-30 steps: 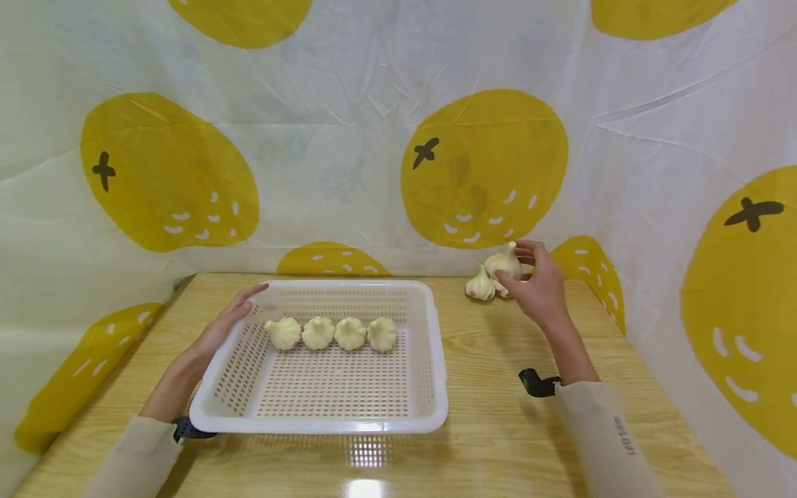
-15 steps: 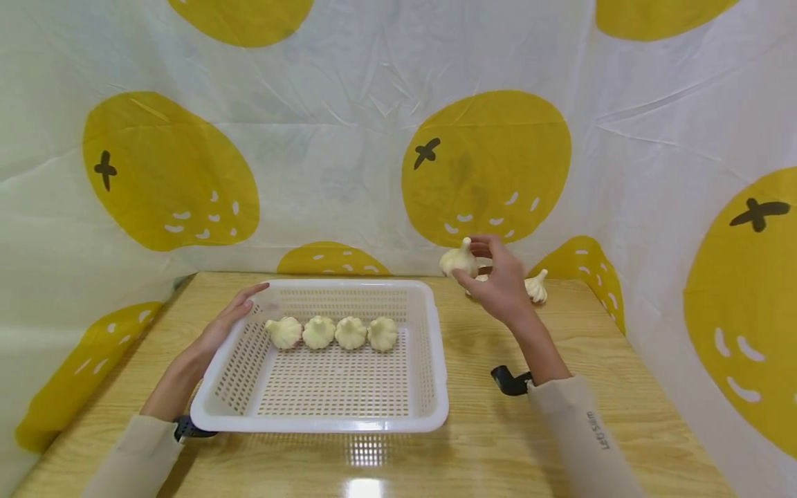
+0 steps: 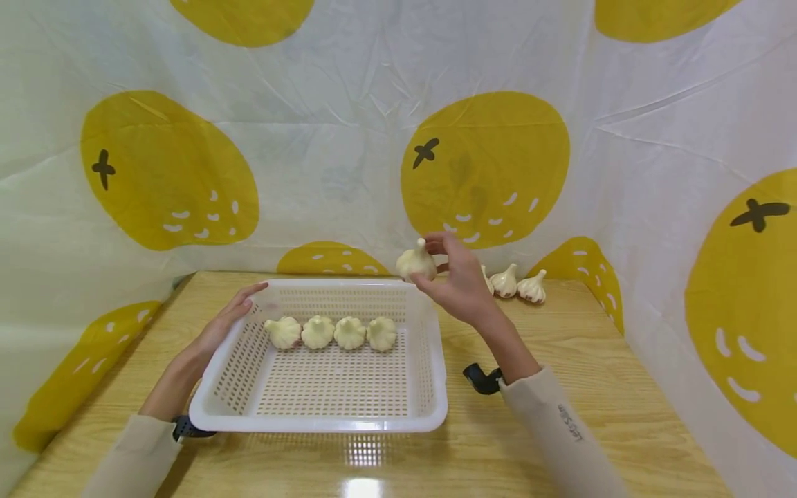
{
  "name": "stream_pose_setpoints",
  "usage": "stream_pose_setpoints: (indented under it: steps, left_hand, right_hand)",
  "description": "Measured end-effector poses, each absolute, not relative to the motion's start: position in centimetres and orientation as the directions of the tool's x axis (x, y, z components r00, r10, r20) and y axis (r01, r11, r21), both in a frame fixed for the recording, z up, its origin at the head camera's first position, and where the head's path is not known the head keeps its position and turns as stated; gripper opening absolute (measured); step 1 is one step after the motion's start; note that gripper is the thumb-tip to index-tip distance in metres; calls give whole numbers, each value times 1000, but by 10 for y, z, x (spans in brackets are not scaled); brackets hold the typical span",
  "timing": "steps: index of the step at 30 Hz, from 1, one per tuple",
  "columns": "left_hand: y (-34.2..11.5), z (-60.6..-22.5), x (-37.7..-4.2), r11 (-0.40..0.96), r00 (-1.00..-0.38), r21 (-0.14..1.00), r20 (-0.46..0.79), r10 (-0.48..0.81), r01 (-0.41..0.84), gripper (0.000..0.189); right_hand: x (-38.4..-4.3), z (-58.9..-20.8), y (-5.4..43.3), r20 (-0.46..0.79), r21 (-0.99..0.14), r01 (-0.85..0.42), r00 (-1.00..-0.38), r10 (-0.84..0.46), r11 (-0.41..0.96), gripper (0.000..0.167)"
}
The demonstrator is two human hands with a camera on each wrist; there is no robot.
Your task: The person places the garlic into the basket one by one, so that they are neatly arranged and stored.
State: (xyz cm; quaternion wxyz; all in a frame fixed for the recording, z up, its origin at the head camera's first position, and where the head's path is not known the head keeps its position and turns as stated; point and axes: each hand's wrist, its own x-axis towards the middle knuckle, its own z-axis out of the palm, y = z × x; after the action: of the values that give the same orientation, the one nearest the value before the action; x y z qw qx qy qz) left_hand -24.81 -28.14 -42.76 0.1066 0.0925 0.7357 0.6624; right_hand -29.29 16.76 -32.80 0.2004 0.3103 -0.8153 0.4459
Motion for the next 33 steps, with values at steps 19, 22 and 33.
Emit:
stream_pose_setpoints:
  steps: [19, 22, 33]
  left_hand:
    - [-281, -426, -246, 105, -960, 994, -18, 278, 11, 56]
    - [-281, -426, -246, 114, -962, 993, -27, 273, 4, 56]
    - [-280, -426, -245, 80, -958, 997, -4, 286, 20, 54]
  right_hand:
    - [-280, -311, 122, 587, -525, -771, -635, -503, 360, 54]
    - [-279, -310, 117, 582, -534, -774, -629, -516, 341, 54]
    - [-275, -312, 85, 540, -545, -786, -594, -596, 290, 56]
